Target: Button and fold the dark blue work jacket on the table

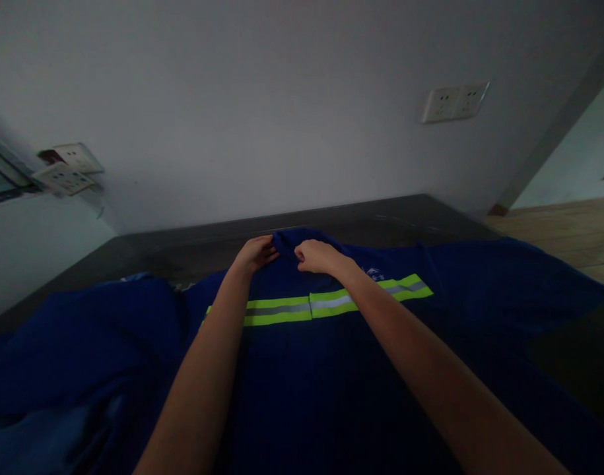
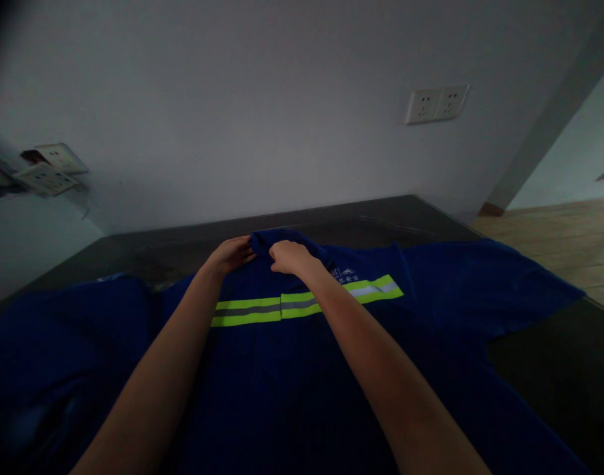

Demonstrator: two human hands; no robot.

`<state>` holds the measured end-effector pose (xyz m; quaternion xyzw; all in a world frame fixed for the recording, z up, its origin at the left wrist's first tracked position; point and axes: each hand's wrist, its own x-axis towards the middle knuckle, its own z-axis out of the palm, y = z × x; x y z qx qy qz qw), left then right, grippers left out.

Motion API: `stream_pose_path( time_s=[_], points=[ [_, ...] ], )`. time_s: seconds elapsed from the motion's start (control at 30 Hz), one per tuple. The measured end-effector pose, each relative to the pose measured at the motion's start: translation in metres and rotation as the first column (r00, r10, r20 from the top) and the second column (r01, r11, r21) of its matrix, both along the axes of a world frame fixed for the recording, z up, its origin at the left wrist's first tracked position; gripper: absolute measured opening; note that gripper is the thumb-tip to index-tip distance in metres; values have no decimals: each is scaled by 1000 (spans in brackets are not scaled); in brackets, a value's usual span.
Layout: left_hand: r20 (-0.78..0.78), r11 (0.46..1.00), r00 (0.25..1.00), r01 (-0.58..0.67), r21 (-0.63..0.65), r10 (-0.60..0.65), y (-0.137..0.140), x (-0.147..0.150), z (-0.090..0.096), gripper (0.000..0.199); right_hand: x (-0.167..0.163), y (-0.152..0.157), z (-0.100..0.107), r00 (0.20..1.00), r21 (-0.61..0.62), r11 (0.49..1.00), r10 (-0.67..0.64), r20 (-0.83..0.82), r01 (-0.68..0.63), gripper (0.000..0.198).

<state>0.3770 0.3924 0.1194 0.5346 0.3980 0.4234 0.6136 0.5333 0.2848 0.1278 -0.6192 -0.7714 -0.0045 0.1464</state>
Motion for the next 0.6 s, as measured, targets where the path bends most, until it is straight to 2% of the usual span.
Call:
stream_pose_path(
  time_s=[0.17, 0.23, 0.33, 0.43, 0.53, 0.6],
  points=[
    [61, 1000, 998, 5, -25, -4, 2, 1, -2, 18, -5, -3, 0, 996, -171, 982, 86, 22, -81, 5],
    [73, 1000, 997, 9, -26, -7, 3, 1, -2, 22, -4, -1, -1, 994, -211, 971, 106, -29, -110, 16],
    [79, 999, 997, 24, -24, -23, 3, 1, -3, 25, -2, 5, -4, 990, -150, 985, 64, -123, -82, 37],
    [75, 999, 996, 44, -10, -43, 3, 2, -2, 21, 1, 11, -10, 985, -40, 999, -43, -168, 37, 31],
    [63, 999, 997, 39, 35, -42, 3, 4, -2, 17, 2, 13, -16, 984, -64, 995, -86, -154, 77, 43],
    [42, 996, 999, 28, 86, -32, 4, 6, -3, 19, 0, 12, -18, 989, -108, 991, -90, -117, 78, 40]
  ],
)
